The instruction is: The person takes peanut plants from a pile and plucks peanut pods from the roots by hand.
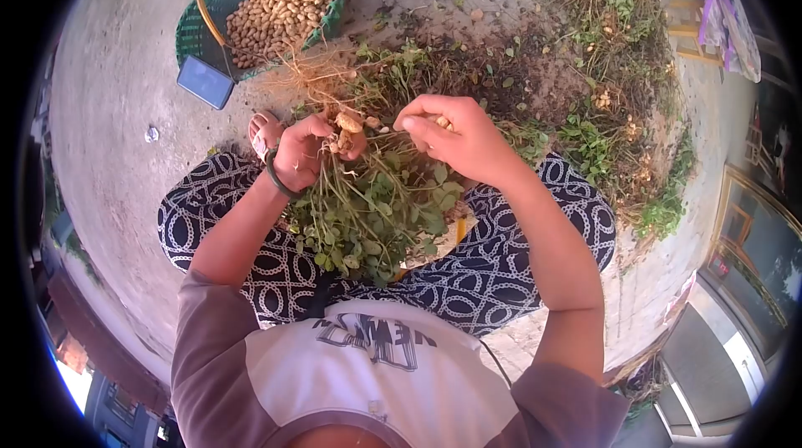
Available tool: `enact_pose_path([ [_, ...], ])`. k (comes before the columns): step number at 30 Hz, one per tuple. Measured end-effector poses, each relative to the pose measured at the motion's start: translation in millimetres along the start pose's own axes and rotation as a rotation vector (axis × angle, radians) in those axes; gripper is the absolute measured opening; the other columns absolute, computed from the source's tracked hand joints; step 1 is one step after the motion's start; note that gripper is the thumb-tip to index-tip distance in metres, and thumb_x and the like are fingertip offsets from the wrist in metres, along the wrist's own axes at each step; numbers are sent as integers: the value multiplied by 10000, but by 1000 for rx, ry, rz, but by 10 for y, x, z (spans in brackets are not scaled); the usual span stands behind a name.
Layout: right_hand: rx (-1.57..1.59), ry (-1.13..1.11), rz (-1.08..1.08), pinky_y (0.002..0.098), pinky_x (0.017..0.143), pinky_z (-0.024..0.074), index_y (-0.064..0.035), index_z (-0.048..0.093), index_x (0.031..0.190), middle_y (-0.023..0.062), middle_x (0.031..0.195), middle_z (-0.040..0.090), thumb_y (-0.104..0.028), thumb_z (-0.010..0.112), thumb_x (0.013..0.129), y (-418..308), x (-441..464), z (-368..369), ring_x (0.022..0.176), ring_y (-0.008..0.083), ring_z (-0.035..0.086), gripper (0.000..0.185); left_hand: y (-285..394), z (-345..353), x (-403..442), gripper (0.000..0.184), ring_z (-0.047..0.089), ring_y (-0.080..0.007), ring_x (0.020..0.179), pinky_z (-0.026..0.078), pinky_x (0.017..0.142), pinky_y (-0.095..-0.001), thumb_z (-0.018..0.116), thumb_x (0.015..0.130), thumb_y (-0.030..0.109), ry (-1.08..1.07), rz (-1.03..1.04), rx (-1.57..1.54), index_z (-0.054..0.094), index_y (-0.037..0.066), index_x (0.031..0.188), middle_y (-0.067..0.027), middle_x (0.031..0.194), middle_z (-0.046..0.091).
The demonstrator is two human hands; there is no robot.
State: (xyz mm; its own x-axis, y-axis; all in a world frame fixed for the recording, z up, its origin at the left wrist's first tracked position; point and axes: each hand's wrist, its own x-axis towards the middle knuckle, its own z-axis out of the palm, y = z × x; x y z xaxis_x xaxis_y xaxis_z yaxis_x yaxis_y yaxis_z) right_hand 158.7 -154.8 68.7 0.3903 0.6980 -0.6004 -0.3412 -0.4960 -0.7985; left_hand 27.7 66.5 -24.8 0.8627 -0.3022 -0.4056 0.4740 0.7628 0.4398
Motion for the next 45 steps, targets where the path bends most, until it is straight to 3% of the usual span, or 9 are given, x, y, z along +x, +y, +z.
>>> enact_pose_path([
  [5, -203, 99, -124, 296, 618, 453, -27, 593, 1105, 48, 727, 594, -183, 600, 936, 192, 157, 142, 655, 120, 549, 230, -3, 78, 33, 258, 467, -204, 605, 346, 598, -320, 464, 767, 264, -45, 60, -3, 509, 14, 722, -90, 632, 489],
  [19, -89, -267, -40, 277, 581, 422, 1, 569, 1047, 48, 759, 608, -142, 570, 958, 269, 233, 256, 627, 96, 503, 169, -36, 205, -30, 273, 522, -210, 675, 416, 658, -323, 483, 788, 187, 151, -38, -24, 577, -22, 937, -95, 778, 567],
  [28, -235, -34, -123, 245, 542, 395, 16, 549, 1128, 21, 745, 567, -152, 555, 972, 364, 278, 254, 590, 68, 455, 229, -102, 98, 41, 248, 601, -192, 753, 466, 742, -310, 469, 882, 154, 231, -149, 92, 576, -25, 1015, -92, 868, 627],
  [33, 555, 291, 116, 179, 403, 257, -16, 567, 1046, 7, 776, 506, -198, 545, 980, 239, 368, -140, 572, 39, 426, 195, -465, -191, 74, 860, 576, -331, 1144, 453, 939, -387, 580, 908, 511, 432, -308, 1387, 205, -13, 1477, -235, 1349, 501],
  [36, 568, 224, 138, 161, 402, 323, 6, 564, 1051, 53, 855, 543, -192, 521, 989, -14, 614, -260, 608, 47, 459, 212, -736, -219, -7, 843, 510, -294, 1224, 454, 918, -389, 642, 866, 478, 565, -2, 2166, 268, 0, 1451, -189, 1404, 448],
  [39, 398, 118, -17, 176, 466, 457, 64, 532, 1122, 112, 928, 566, -195, 475, 1006, -594, 1222, -135, 674, 93, 547, 290, -557, 83, -24, 847, 366, -275, 1360, 365, 1027, -415, 660, 839, 438, 447, 219, 2194, 283, 20, 1472, -160, 1489, 356],
  [41, 361, 112, -129, 240, 696, 590, 110, 483, 1182, 190, 1023, 582, -189, 466, 1009, -1040, 1588, 63, 942, 223, 665, 346, -490, 280, -40, 794, 279, -308, 1412, 278, 1097, -472, 612, 865, 476, 289, 324, 2212, 324, 49, 1470, -164, 1515, 324],
  [42, 297, 2, -231, 367, 805, 601, 120, 465, 1130, 147, 912, 509, -178, 489, 999, -1161, 1787, 51, 867, 291, 649, 326, -500, 320, -97, 808, 252, -312, 1425, 257, 1108, -488, 596, 862, 510, 153, 203, 2213, 323, 57, 1472, -166, 1525, 304],
  [45, 350, 98, -256, 432, 943, 518, 23, 291, 1449, 254, 1318, 489, -242, 564, 959, -1372, 1890, 55, 1106, 380, 570, 620, -559, 328, -271, 977, 101, -305, 1477, 180, 1139, -555, 530, 809, 712, -287, -209, 2272, 249, 98, 1515, -160, 1591, 139],
])
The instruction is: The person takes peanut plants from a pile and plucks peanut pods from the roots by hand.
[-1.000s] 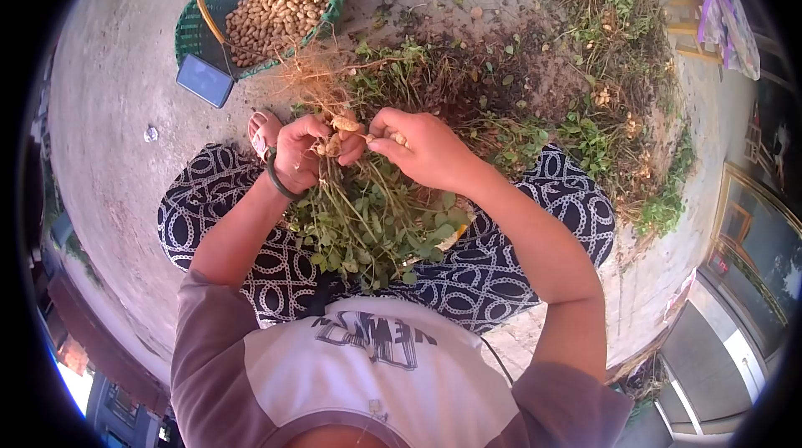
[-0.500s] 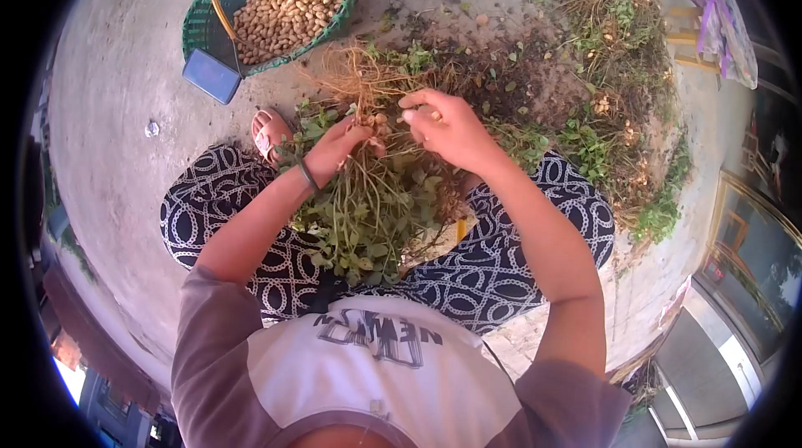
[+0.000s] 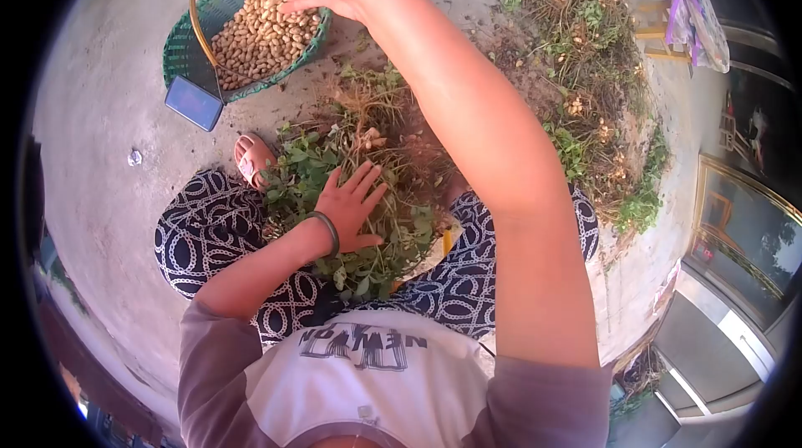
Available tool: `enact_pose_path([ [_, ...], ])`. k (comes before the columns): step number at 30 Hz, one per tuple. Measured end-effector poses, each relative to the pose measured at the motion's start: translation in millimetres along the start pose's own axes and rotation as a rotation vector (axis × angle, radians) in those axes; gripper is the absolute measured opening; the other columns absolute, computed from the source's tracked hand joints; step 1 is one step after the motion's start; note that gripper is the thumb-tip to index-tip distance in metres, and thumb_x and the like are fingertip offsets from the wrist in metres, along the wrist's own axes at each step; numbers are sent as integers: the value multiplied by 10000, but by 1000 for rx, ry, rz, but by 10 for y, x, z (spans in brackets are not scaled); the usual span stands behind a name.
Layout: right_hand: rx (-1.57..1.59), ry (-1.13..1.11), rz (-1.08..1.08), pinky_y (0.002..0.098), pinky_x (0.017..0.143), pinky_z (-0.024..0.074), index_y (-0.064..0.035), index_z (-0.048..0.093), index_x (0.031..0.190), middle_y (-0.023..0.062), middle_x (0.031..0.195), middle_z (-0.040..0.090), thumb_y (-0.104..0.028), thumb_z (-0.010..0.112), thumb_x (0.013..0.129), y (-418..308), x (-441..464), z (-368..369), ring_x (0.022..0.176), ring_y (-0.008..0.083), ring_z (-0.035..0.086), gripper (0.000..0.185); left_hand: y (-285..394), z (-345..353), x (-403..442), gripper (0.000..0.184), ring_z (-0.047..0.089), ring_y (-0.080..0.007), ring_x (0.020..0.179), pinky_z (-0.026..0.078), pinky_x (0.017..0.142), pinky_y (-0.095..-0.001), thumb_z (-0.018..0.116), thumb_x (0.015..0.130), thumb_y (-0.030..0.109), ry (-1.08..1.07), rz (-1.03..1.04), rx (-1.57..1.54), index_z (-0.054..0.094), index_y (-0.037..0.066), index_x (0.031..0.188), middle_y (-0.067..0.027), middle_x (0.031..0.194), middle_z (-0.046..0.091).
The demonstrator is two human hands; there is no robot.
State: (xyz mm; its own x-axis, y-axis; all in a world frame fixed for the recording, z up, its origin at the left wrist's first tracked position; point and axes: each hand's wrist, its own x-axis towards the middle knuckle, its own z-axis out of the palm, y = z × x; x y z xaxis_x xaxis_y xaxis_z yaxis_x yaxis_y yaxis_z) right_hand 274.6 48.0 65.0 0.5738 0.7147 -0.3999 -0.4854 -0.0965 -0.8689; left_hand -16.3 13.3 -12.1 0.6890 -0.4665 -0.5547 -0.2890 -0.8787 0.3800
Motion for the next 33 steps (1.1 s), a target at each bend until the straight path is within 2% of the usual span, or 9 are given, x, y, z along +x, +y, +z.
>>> enact_pose_path([
  [4, -583, 190, -377, 382, 899, 549, 42, 484, 1313, 192, 1208, 596, -298, 551, 971, 283, -342, -601, 963, 278, 653, 486, -148, 439, 132, 1068, 0, -302, 1486, 206, 1122, -583, 560, 786, 719, -392, -14, 191, 98, 132, 1549, -139, 1609, -18],
  [8, -908, 213, 165, 386, 889, 520, -55, 572, 1294, 131, 1275, 609, -333, 586, 940, 523, -1193, -1816, 1057, 261, 642, 450, -355, 1170, 271, 955, -42, -328, 1481, 250, 1086, -630, 601, 881, 512, -439, -103, 362, 21, 165, 1555, -129, 1606, -92],
  [11, -1120, 382, 180, 383, 860, 506, -41, 643, 1167, 169, 1148, 653, -305, 601, 923, 587, -2192, -2989, 933, 258, 659, 362, -280, 1770, 417, 993, -39, -356, 1476, 248, 1078, -644, 655, 847, 506, -357, -207, 601, 52, 156, 1554, -146, 1605, -68],
  [16, -712, 948, 536, 342, 783, 509, 15, 654, 1000, 80, 782, 619, -242, 627, 915, 1398, -3877, -4542, 755, 183, 580, 271, 104, 868, 601, 841, 71, -344, 1473, 260, 1070, -653, 648, 899, 322, -613, -217, 506, 141, 145, 1545, -150, 1600, 63],
  [18, -1086, 802, 637, 402, 856, 500, 27, 621, 1112, 144, 925, 636, -326, 629, 899, 2249, -4212, -5267, 891, 252, 607, 412, 208, 232, 589, 833, 144, -328, 1465, 246, 1076, -656, 671, 879, 354, -700, -111, 457, 209, 121, 1531, -155, 1585, 161],
  [22, -942, 1303, 784, 482, 1037, 422, 27, 334, 1446, 263, 1413, 437, -511, 649, 826, 2337, -3921, -4854, 1312, 392, 432, 879, 318, -649, 434, 744, 382, -296, 1339, 283, 1071, -594, 720, 821, 380, -262, -132, 137, 399, 82, 1423, -149, 1407, 440],
  [25, -532, 1452, 808, 500, 978, 460, -2, 303, 1469, 238, 1508, 272, -578, 617, 834, 2423, -3588, -5040, 1272, 390, 453, 914, 224, -821, 308, 654, 526, -306, 1174, 365, 1012, -500, 754, 769, 351, 92, -22, -17, 509, 70, 1307, -124, 1210, 581],
  [30, -510, 1436, 599, 417, 702, 497, 41, 591, 1121, 185, 787, 661, -284, 491, 967, 2407, -3427, -5175, 696, 254, 658, 373, 316, -1237, 250, 555, 574, -342, 1054, 454, 892, -421, 723, 799, 297, 116, 20, -135, 527, 60, 1261, -148, 1129, 601],
  [33, -1104, 984, 657, 383, 714, 497, 10, 586, 988, 149, 767, 646, -275, 449, 987, 1543, -3559, -4378, 687, 245, 677, 316, 227, -1228, 252, 515, 583, -350, 1029, 472, 860, -425, 713, 813, 287, 290, 80, -188, 543, 61, 1243, -160, 1124, 601],
])
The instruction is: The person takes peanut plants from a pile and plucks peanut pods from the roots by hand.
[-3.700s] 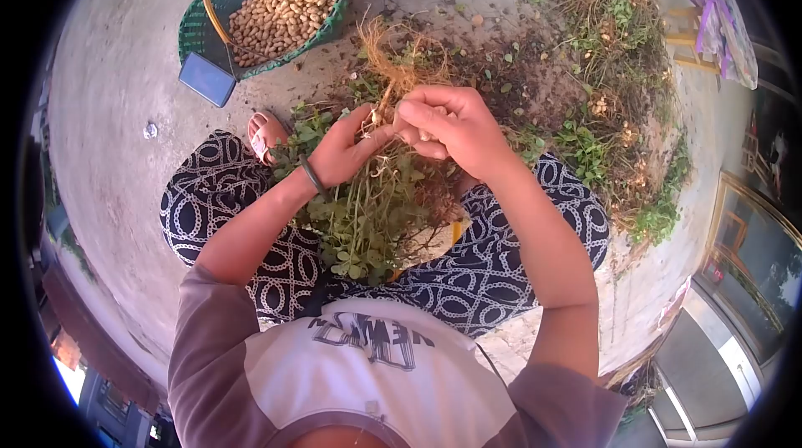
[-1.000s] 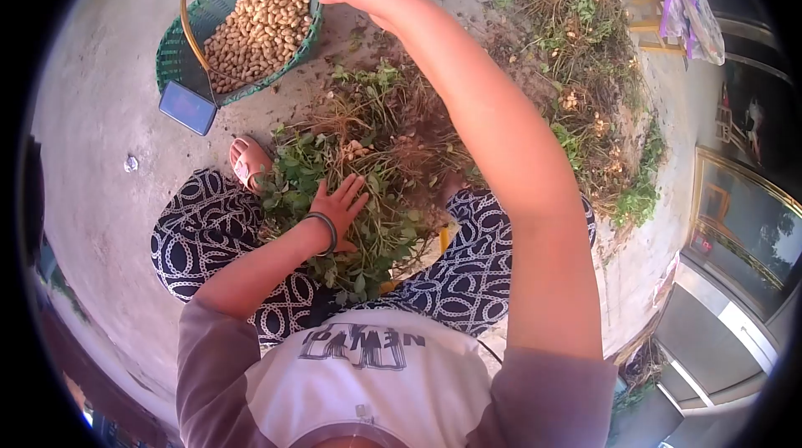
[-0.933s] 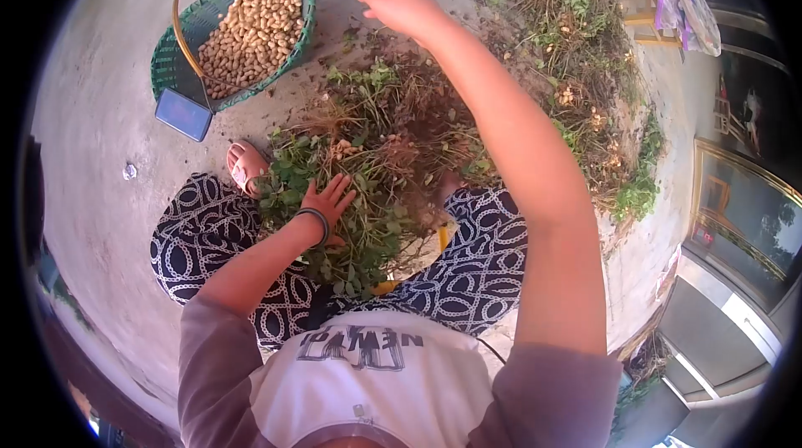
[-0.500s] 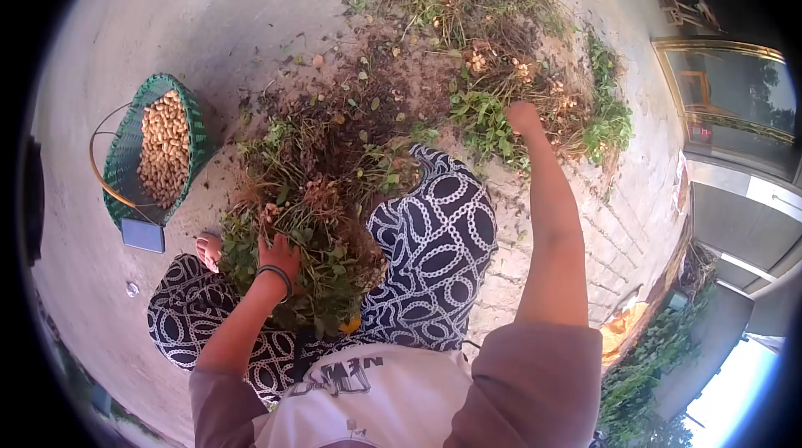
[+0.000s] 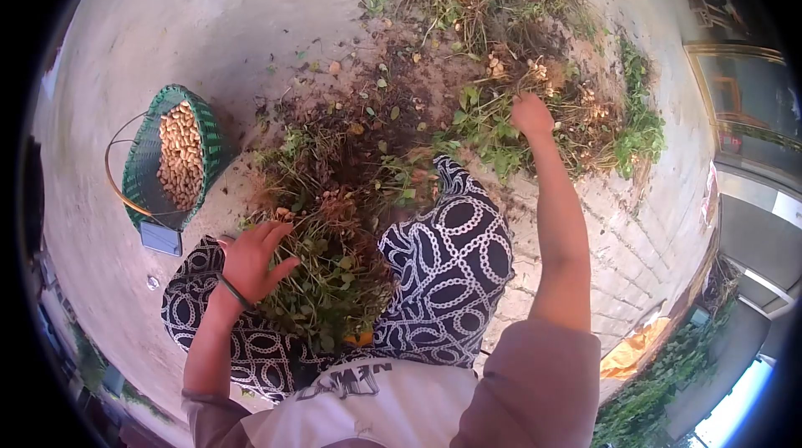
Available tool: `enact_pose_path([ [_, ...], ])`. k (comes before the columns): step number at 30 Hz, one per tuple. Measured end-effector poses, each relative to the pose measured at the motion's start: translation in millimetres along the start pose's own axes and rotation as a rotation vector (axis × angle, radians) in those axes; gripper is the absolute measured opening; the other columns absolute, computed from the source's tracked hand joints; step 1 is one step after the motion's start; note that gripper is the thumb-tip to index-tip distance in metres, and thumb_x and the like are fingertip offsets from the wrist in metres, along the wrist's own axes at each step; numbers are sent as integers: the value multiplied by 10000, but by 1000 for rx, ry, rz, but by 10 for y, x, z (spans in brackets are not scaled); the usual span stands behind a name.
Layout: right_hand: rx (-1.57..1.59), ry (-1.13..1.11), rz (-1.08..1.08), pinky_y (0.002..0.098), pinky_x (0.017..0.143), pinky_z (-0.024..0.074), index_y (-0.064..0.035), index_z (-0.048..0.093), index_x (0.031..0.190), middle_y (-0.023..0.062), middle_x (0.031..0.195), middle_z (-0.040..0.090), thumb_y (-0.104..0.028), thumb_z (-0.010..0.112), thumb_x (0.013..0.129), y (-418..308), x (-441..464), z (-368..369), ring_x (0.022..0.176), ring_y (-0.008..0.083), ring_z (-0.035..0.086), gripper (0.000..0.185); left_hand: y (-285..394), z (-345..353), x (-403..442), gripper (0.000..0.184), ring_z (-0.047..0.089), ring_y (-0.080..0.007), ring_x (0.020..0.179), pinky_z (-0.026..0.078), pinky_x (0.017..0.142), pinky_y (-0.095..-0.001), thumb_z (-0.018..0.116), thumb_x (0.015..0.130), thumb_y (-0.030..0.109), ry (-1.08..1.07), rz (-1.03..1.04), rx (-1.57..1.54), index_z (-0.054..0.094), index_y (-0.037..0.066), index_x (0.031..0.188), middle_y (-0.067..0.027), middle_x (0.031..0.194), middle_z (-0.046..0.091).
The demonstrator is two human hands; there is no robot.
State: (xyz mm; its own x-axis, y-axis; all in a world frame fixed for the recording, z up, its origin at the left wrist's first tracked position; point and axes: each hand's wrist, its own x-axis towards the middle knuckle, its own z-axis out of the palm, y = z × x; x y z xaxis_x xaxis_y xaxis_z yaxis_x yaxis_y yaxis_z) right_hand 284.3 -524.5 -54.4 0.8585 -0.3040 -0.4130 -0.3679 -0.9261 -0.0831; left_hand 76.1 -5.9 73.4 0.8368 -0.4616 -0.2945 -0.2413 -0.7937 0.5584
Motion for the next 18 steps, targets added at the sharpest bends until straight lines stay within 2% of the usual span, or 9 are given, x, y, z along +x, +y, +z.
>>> enact_pose_path([
  [2, 37, -142, -24, 389, 777, 494, 12, 584, 1044, 169, 895, 693, -275, 428, 984, -349, -594, -518, 678, 250, 695, 332, -40, -22, 10, 486, 590, -364, 1015, 484, 846, -424, 701, 834, 288, 89, 9, -113, 555, 41, 1227, -169, 1126, 600],
  [5, 40, -104, -228, 407, 761, 496, 14, 583, 1003, 170, 912, 693, -285, 438, 989, -637, -1105, -898, 709, 258, 706, 333, -98, -47, 78, 456, 603, -344, 1015, 493, 836, -401, 666, 881, 306, 162, -17, -344, 562, 15, 1216, -168, 1125, 607],
  [8, 215, -199, -335, 416, 732, 499, 23, 572, 951, 175, 900, 686, -251, 455, 986, -1285, -1622, -1059, 720, 259, 709, 300, -230, 25, 227, 440, 610, -278, 1045, 487, 858, -377, 581, 954, 345, 172, -83, -653, 577, -6, 1220, -154, 1149, 623],
  [9, 224, -167, -428, 443, 685, 494, 19, 556, 906, 209, 845, 662, -209, 479, 974, -1548, -1862, -1031, 676, 321, 681, 251, -289, 124, 263, 452, 606, -248, 1066, 479, 886, -367, 538, 982, 368, 167, -122, -804, 584, -12, 1224, -149, 1167, 629],
  [10, 58, -77, -543, 450, 675, 491, 14, 555, 896, 214, 819, 652, -208, 487, 969, -1761, -2036, -936, 667, 343, 665, 244, -384, 286, 303, 522, 621, -297, 1053, 482, 900, -388, 503, 971, 480, 241, -107, -844, 624, 18, 1182, -164, 1142, 635],
  [11, -104, 6, -661, 458, 664, 489, 9, 555, 886, 219, 792, 641, -208, 495, 964, -2000, -2193, -894, 657, 364, 649, 238, -427, 234, 290, 611, 546, -306, 1204, 422, 1008, -389, 436, 981, 532, 163, -147, -882, 567, 16, 1282, -187, 1287, 574],
  [12, -267, 100, -776, 465, 653, 486, 4, 554, 876, 224, 766, 631, -207, 504, 959, -2179, -2305, -792, 648, 386, 633, 232, -496, 326, 347, 685, 486, -315, 1269, 383, 1049, -393, 419, 967, 577, 187, -149, -950, 513, 7, 1335, -198, 1352, 518],
  [14, -101, -18, -809, 489, 626, 476, -17, 572, 876, 215, 713, 617, -199, 521, 944, -2506, -2517, -589, 652, 424, 601, 201, -521, 436, 426, 912, 303, -338, 1409, 273, 1137, -397, 387, 908, 703, 177, -266, -1079, 327, -22, 1459, -241, 1484, 358],
  [18, -60, -4, -1188, 433, 535, 476, 2, 606, 903, 173, 694, 628, -116, 565, 894, -2957, -3205, -114, 602, 358, 622, 124, -715, 433, 309, 841, 501, -298, 1236, 393, 1032, -377, 565, 885, 596, 287, -624, -1338, 401, -60, 1385, -224, 1328, 523],
])
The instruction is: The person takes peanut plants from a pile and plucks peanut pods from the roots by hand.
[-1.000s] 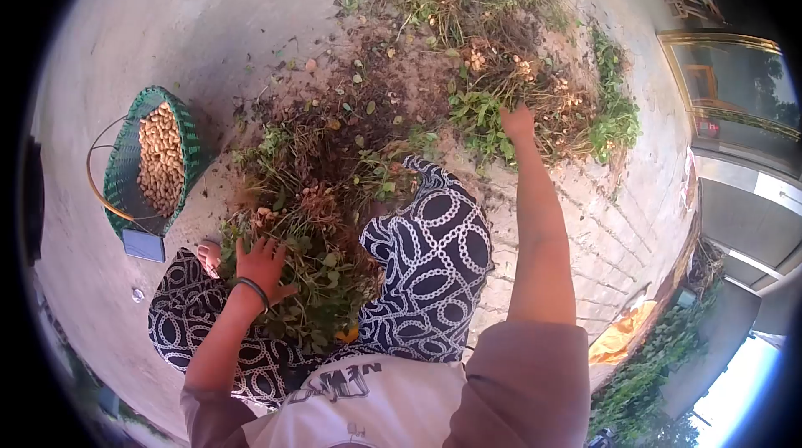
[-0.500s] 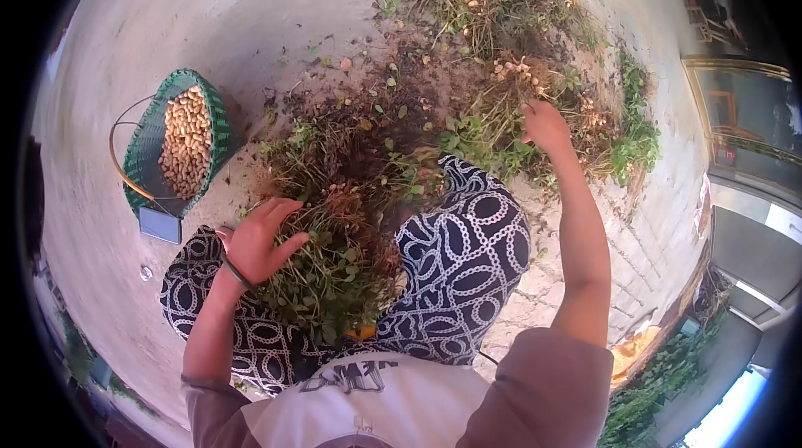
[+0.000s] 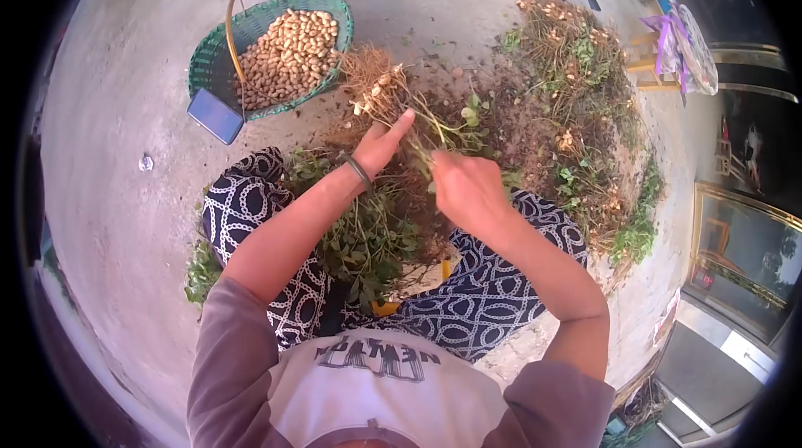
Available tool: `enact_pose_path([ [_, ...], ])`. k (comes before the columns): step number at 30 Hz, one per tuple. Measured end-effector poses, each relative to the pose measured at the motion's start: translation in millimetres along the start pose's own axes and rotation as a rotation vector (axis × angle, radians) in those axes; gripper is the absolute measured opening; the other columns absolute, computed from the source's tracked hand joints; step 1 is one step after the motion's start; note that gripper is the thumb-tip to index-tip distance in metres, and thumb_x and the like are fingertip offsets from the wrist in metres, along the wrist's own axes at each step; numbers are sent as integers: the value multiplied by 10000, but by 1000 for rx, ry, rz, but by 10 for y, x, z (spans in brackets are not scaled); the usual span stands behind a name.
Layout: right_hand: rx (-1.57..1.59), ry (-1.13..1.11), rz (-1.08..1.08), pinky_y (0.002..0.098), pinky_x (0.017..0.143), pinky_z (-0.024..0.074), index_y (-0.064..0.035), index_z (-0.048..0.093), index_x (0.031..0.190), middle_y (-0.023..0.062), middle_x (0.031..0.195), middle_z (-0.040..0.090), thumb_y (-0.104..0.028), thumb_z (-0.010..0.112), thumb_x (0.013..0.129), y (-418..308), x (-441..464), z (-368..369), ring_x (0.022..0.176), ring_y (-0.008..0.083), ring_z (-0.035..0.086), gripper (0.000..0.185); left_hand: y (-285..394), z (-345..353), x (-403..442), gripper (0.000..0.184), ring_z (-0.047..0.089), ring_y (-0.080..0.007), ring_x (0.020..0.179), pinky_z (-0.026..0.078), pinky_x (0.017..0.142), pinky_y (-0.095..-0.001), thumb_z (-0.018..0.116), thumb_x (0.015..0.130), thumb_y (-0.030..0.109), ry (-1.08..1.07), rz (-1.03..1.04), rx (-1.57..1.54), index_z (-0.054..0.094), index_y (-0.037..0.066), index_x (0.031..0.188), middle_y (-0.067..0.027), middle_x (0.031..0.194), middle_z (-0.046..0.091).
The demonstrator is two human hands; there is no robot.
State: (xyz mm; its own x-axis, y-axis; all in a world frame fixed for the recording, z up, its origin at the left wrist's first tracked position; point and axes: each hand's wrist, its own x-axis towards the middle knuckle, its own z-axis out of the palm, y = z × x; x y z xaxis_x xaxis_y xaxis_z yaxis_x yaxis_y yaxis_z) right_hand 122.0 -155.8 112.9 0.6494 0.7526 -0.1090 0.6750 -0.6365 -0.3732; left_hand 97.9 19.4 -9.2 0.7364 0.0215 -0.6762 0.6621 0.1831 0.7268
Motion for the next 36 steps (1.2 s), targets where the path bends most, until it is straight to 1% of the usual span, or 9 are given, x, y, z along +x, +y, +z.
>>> enact_pose_path([
  [2, -69, -113, -108, 404, 530, 513, 26, 587, 835, 144, 657, 631, -57, 538, 842, -192, 10, 69, 556, 322, 631, 96, -49, 18, 7, 632, 619, -216, 995, 493, 874, -344, 714, 853, 424, 212, 190, -260, 542, -57, 1226, -127, 1123, 650],
  [9, 175, -211, -385, 385, 562, 512, -12, 584, 1102, 101, 730, 653, -294, 682, 852, -253, 2, 94, 627, 288, 651, 390, -26, -349, -230, 365, 630, -152, 932, 510, 833, -325, 679, 875, 155, 17, 180, -596, 597, -32, 1177, -80, 1081, 669],
  [12, 480, -486, -79, 332, 549, 519, -31, 620, 1061, 95, 699, 672, -336, 680, 870, -106, 115, -256, 603, 224, 666, 365, 45, -439, -420, 354, 624, -149, 939, 499, 842, -324, 647, 872, 119, -6, 50, -441, 589, -30, 1188, -71, 1092, 664],
  [13, 519, -251, 25, 319, 543, 500, -74, 659, 918, 57, 616, 674, -519, 647, 859, 9, 147, -192, 531, 234, 657, 450, 7, -430, -420, 349, 610, -145, 966, 475, 878, -324, 624, 874, 109, -78, 135, -416, 586, -26, 1194, -64, 1108, 656],
  [14, 600, -186, 264, 281, 563, 518, -41, 660, 997, 67, 689, 690, -396, 672, 885, 101, 207, -188, 590, 164, 664, 372, -25, -394, -423, 351, 605, -145, 981, 467, 895, -324, 628, 876, 109, -94, 160, -416, 584, -23, 1198, -61, 1118, 652],
  [18, 373, -247, 314, 384, 645, 520, -29, 662, 826, 123, 724, 686, -600, 648, 816, 236, 339, 41, 716, 263, 689, 571, 180, -245, -646, 393, 590, -139, 1043, 455, 924, -314, 655, 888, 139, -141, 147, -379, 560, -8, 1240, -58, 1164, 633],
  [25, 314, -25, 145, 359, 516, 475, -39, 590, 765, 86, 645, 629, -296, 666, 890, 11, 291, 415, 546, 248, 616, 295, -49, -192, -498, 397, 595, -157, 1056, 467, 929, -329, 612, 952, 244, -61, 45, -543, 537, 8, 1262, -73, 1167, 626],
  [32, 305, 152, -276, 381, 595, 507, -39, 614, 980, 81, 807, 604, -138, 665, 844, -180, 234, 427, 717, 289, 617, 176, 115, -299, -550, 347, 597, -163, 1066, 445, 965, -339, 639, 917, 156, -261, 108, -549, 576, 22, 1231, -73, 1152, 643],
  [36, 628, 382, -2, 343, 529, 487, -32, 610, 858, 69, 774, 614, -140, 698, 835, 23, 355, 145, 557, 217, 608, 141, 167, -286, -581, 260, 628, -158, 925, 491, 861, -321, 603, 923, 102, -226, 267, -448, 584, 17, 1169, -61, 1026, 665],
])
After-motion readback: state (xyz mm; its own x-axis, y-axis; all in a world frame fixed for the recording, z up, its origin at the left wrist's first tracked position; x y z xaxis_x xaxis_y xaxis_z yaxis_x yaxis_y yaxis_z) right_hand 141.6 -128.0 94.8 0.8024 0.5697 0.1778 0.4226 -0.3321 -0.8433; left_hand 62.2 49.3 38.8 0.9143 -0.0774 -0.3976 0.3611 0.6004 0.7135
